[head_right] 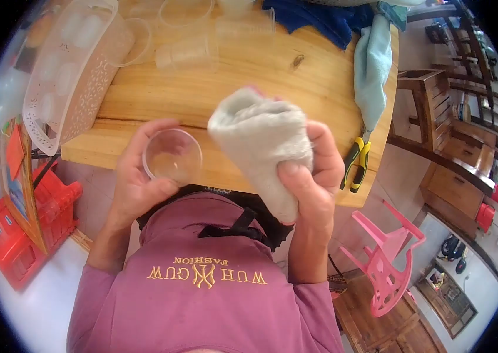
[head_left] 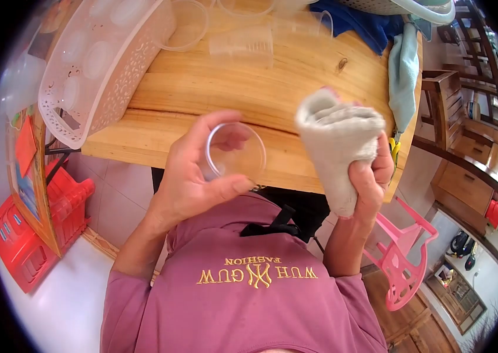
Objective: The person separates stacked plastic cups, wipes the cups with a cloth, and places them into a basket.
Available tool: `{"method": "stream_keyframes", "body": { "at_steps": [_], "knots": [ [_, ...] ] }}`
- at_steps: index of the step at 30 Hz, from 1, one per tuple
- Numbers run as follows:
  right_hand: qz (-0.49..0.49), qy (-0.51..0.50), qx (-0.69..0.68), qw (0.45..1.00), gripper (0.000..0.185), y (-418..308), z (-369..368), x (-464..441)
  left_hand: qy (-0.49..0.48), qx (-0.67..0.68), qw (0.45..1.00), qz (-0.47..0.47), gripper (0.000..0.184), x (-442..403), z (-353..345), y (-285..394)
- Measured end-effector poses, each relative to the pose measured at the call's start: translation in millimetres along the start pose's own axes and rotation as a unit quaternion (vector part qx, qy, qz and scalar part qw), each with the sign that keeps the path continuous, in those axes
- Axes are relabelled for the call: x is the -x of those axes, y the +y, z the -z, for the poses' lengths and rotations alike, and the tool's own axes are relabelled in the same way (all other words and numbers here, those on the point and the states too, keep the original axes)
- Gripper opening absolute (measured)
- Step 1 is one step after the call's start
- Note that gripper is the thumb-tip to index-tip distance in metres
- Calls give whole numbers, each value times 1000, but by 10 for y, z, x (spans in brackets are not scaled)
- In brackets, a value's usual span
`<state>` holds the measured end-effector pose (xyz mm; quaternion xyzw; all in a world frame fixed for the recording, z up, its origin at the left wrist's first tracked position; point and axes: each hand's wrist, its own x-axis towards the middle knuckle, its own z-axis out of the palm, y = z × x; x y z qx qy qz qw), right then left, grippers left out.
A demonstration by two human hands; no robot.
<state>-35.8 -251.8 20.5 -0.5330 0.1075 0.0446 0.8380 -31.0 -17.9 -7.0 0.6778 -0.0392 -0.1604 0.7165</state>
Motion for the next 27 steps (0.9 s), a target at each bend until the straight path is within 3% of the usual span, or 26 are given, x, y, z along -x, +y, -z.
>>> {"method": "stream_keyframes", "body": {
  "at_steps": [1, 2, 3, 4, 5, 6, 9, 11, 13, 15, 17, 19, 20, 21, 23, 24, 27],
  "knots": [
    [32, 23, 2, 999, 45, 19, -60, 6, 0, 0, 1000, 0, 82, -6, -23, -41],
    [65, 45, 5, 997, 49, 29, -89, 12, 5, 108, 994, 10, 77, -17, -55, -117],
    [49, 1, 46, 998, 55, 18, -79, 32, 10, 214, 977, 20, 73, -26, -89, -154],
    [113, -82, 128, 982, 55, 94, -14, -15, 10, 214, 977, 19, 73, -38, -156, -129],
    [176, -163, 207, 949, 54, 174, 44, -65, 44, 296, 953, 49, 69, -55, -244, -87],
    [179, -215, 238, 930, 54, 155, -35, -55, 79, 375, 920, 78, 67, -59, -286, -64],
    [199, -305, 305, 880, 45, 236, -110, -10, 10, 569, 814, 113, 69, -70, -189, -87],
    [184, -296, 333, 876, 42, 219, -39, 18, -4, 587, 804, 101, 70, -79, -132, -196],
    [169, -227, 315, 906, 38, 234, 59, -11, -18, 603, 793, 88, 71, -74, -85, -247],
    [6, -59, 190, 980, 32, 187, -43, 85, -109, 601, 786, 91, 73, -64, -54, -253],
    [11, -18, 112, 993, 34, 239, -122, 88, -151, 615, 770, 79, 74, -74, -153, -224],
    [85, -109, 154, 978, 39, 301, -138, 111, 11, 619, 757, 211, 73, -104, -257, -27],
    [92, -128, 175, 972, 44, 342, -129, 120, 60, 586, 776, 225, 74, -158, -341, 45],
    [95, -130, 174, 971, 44, 333, -133, 121, 60, 586, 777, 222, 74, -157, -345, -15],
    [103, -150, 196, 964, 49, 311, -179, 106, 115, 484, 855, 149, 75, -144, -324, -215],
    [112, -163, 197, 960, 52, 337, -154, 104, 144, 460, 868, 116, 75, -132, -327, -200],
    [86, -175, 191, 962, 53, 342, -186, 114, 158, 476, 864, 49, 74, -81, -306, -163]
  ]
}}
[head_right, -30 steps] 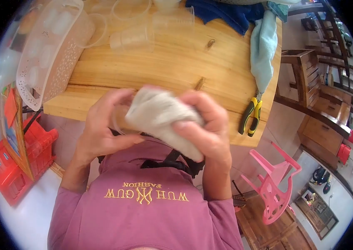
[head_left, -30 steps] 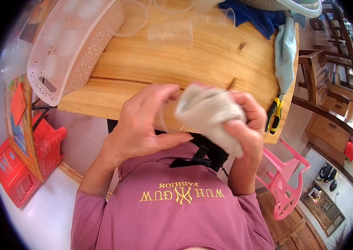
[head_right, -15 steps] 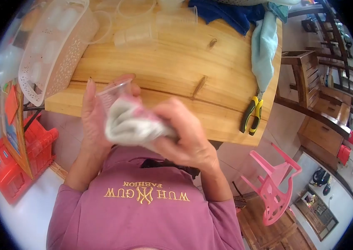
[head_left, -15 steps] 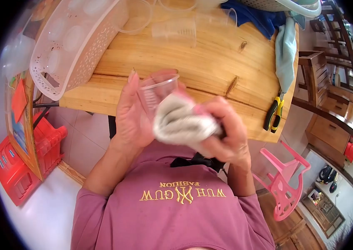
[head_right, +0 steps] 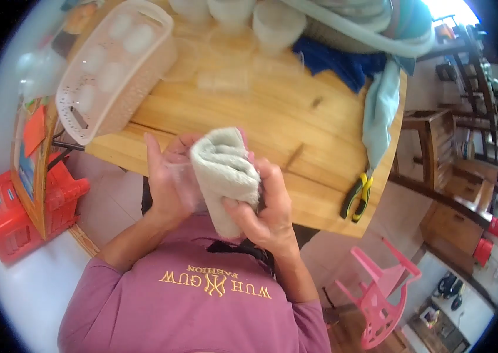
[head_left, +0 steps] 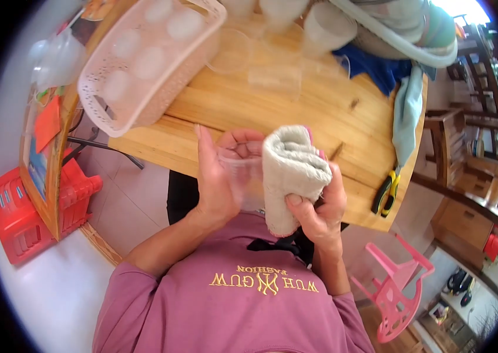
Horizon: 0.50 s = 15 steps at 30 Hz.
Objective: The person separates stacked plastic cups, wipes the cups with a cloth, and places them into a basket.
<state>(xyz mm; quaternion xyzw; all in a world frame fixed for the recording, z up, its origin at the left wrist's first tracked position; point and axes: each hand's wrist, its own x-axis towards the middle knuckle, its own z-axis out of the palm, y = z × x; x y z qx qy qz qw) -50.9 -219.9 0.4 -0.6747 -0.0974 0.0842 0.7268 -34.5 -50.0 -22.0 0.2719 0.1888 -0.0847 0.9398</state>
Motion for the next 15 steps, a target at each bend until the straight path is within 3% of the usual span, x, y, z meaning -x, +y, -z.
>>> {"method": "stream_keyframes", "body": {
  "at_steps": [2, 5, 6, 9, 15],
  "knots": [
    [6, 6, -19, 1000, 53, 28, -9, -2, -22, 21, 999, -20, 75, 20, -16, -10],
    [-37, 75, -40, 996, 51, 38, 9, -10, -54, -196, 977, -68, 69, 65, -22, 42],
    [-32, 70, -40, 996, 51, 23, 23, -25, -54, -196, 976, -75, 69, 52, -8, 89],
    [-54, 110, -59, 991, 46, -18, 75, -48, -111, -309, 944, 20, 68, 13, 38, 224],
    [-49, 107, -104, 988, 51, 15, 75, -29, -172, -323, 921, 132, 74, 17, 69, 439]
  ]
}}
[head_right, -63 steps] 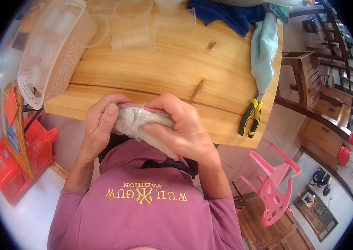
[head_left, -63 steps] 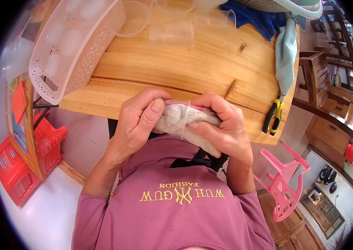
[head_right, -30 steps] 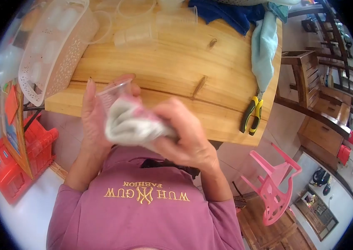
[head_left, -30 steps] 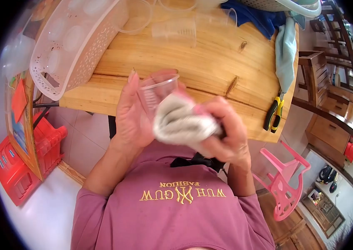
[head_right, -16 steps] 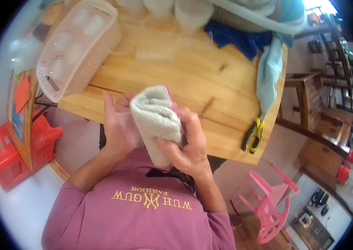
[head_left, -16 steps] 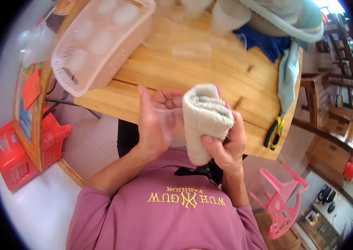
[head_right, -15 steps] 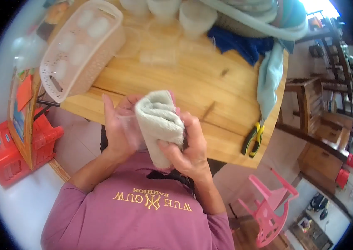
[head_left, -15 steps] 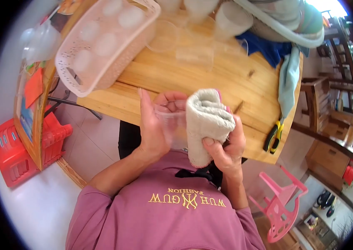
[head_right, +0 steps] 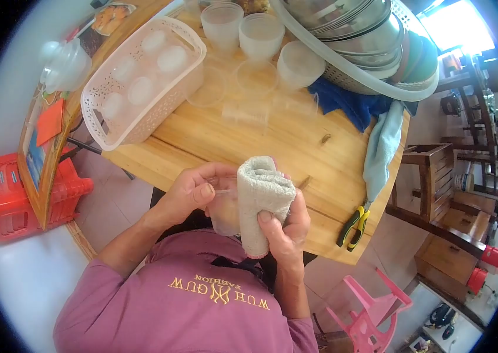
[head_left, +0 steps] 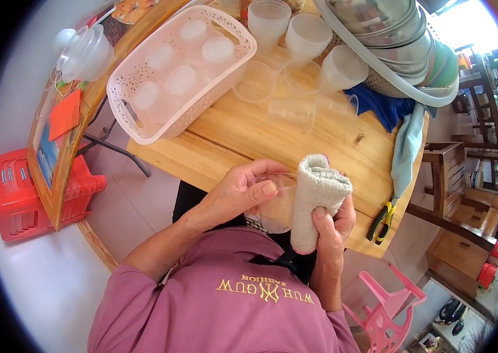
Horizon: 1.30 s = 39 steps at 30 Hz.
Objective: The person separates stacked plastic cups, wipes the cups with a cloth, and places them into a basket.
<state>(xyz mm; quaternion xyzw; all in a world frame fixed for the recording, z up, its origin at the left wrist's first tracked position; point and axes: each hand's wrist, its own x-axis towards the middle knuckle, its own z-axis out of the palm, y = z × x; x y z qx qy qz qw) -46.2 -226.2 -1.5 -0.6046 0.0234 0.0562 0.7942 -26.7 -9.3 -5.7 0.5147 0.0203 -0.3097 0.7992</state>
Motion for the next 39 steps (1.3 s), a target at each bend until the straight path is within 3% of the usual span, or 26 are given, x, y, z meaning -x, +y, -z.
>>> {"method": "stream_keyframes", "body": {
  "at_steps": [7, 9, 12, 19, 25, 29, 32, 34, 39],
  "knots": [
    [-7, 28, -17, 999, 49, 30, 0, -27, 19, 61, 995, -75, 80, -39, -89, -41],
    [-17, 22, 31, 999, 45, 50, -2, -33, 70, 56, 988, -123, 93, -52, -131, -30],
    [-35, 2, 74, 997, 42, 85, -4, -9, 88, 44, 982, -159, 97, -79, -126, -70],
    [-7, 11, 117, 993, 41, 66, 148, -32, 84, -21, 988, -125, 101, 48, -184, 103],
    [9, 86, 78, 993, 35, 56, 321, -62, 101, -44, 988, -110, 106, 184, -185, 329],
    [-4, 100, 57, 993, 34, 63, 345, -73, 185, -95, 957, -202, 110, 218, -105, 583],
    [-9, 86, 79, 993, 33, 144, 404, -53, 243, -199, 911, -268, 107, 260, 54, 832],
    [-4, 83, 111, 990, 31, 164, 398, -57, 299, -265, 852, -339, 98, 268, 172, 1015],
    [47, 60, 223, 972, 27, 245, 402, -78, 284, -274, 831, -393, 84, 458, 457, 1467]
  ]
}}
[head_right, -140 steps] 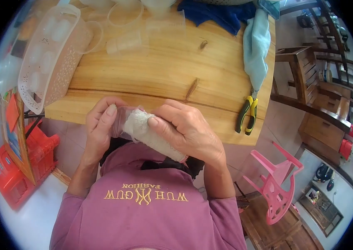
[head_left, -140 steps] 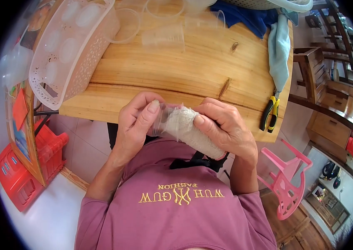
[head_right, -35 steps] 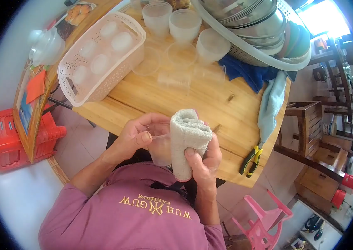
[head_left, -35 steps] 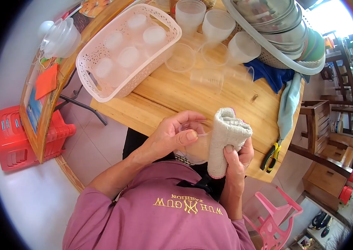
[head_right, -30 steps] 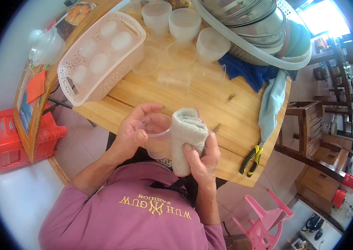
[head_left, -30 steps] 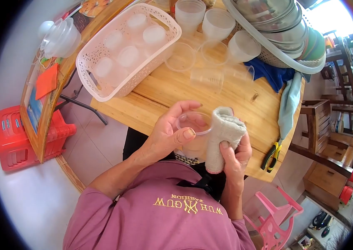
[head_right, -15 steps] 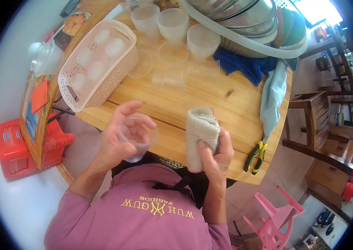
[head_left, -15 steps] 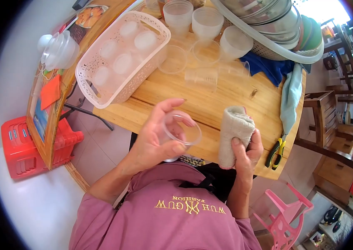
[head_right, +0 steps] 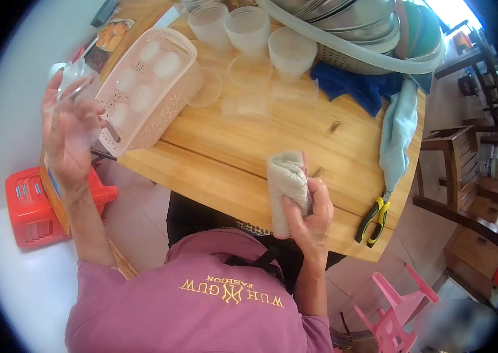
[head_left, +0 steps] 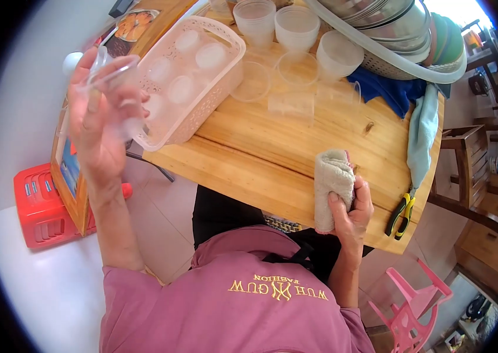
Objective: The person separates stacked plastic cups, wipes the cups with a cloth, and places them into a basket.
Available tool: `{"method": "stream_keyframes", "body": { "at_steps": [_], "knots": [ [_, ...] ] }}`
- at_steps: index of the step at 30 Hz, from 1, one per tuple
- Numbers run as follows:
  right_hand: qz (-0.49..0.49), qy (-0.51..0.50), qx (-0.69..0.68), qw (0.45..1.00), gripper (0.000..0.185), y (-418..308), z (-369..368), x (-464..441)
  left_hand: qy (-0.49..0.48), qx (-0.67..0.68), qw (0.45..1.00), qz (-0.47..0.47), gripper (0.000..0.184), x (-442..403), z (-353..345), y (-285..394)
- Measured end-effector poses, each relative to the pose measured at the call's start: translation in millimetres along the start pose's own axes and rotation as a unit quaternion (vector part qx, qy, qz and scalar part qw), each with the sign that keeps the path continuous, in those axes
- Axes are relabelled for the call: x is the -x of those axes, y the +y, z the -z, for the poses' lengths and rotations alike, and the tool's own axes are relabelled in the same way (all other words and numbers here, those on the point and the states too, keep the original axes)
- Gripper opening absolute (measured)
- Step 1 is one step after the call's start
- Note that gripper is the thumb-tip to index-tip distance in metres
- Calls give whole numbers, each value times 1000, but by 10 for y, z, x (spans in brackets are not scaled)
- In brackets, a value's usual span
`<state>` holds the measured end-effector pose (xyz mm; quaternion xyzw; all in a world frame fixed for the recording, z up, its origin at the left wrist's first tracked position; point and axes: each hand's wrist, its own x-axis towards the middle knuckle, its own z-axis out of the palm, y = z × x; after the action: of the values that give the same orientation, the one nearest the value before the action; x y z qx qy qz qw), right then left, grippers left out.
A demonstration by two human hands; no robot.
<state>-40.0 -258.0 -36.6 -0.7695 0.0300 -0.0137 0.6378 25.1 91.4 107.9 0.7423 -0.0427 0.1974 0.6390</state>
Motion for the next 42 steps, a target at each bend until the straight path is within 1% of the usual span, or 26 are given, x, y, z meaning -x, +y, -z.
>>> {"method": "stream_keyframes", "body": {
  "at_steps": [2, 4, 5, 7, 8, 10, 11, 13, 14, 16, 17, 19, 20, 22, 23, 25, 26, 28, 29, 31, 38, 40, 42],
  "knots": [
    [26, 5, 16, 1000, 26, -11, -21, -10, 6, -23, 1000, -10, 81, -55, 134, -8],
    [21, 6, 9, 1000, 26, -17, -26, -7, 38, -75, 996, 3, 75, -78, 288, -60],
    [15, 8, 5, 1000, 26, -22, -27, -3, 39, -77, 996, 3, 75, -75, 370, -96],
    [11, 6, 11, 1000, 26, -50, -31, -5, 42, -108, 992, 43, 67, -52, 491, -164],
    [8, 5, 17, 1000, 26, -57, -34, -6, 43, -109, 992, 43, 67, -30, 499, -166],
    [9, 4, 21, 1000, 26, -47, -36, -7, 40, -224, 972, 61, 65, 21, 507, -163],
    [10, 4, 25, 1000, 26, -39, -39, -8, 42, -224, 972, 62, 65, 32, 550, -183],
    [10, 5, 22, 1000, 26, -24, -50, -4, -16, -381, 924, 16, 65, 55, 662, -219],
    [10, 9, 19, 1000, 26, -21, -54, -1, -15, -381, 924, 17, 65, 64, 646, -201],
    [11, 8, 25, 1000, 26, -34, -57, -6, 8, -344, 936, 77, 61, 75, 583, -146],
    [12, 7, 31, 999, 25, -38, -59, -8, 8, -344, 936, 78, 61, 71, 598, -136],
    [14, 5, 34, 999, 25, -35, -55, -10, -14, -404, 909, 99, 55, 39, 646, -129],
    [15, 4, 38, 999, 25, -34, -51, -8, -14, -404, 909, 99, 55, 21, 662, -134],
    [14, 5, 35, 999, 25, -37, -57, -7, -65, -487, 871, 18, 53, -25, 682, -146],
    [13, 5, 32, 999, 25, -38, -60, -7, -65, -487, 871, 18, 53, -45, 681, -145],
    [15, 5, 36, 999, 25, -32, -58, -9, -102, -544, 833, -1, 52, -82, 672, -127],
    [17, 4, 41, 999, 25, -29, -57, -9, -102, -545, 832, -1, 52, -106, 641, -91],
    [17, 5, 40, 999, 25, -23, -57, -8, -137, -578, 800, 87, 54, -157, 547, -16],
    [17, 5, 40, 999, 25, -21, -58, -8, -137, -578, 800, 87, 54, -164, 533, -32],
    [19, 4, 38, 999, 25, -28, -62, -12, -150, -603, 784, 16, 56, -178, 514, -75],
    [31, 1, 49, 998, 26, -41, -54, -21, -165, -581, 797, 4, 57, -255, 510, -80],
    [32, -1, 50, 998, 26, -45, -48, -23, -178, -589, 787, 53, 58, -270, 496, -24],
    [34, -2, 51, 998, 26, -48, -46, -26, -164, -592, 786, 67, 60, -234, 388, 83]
  ]
}}
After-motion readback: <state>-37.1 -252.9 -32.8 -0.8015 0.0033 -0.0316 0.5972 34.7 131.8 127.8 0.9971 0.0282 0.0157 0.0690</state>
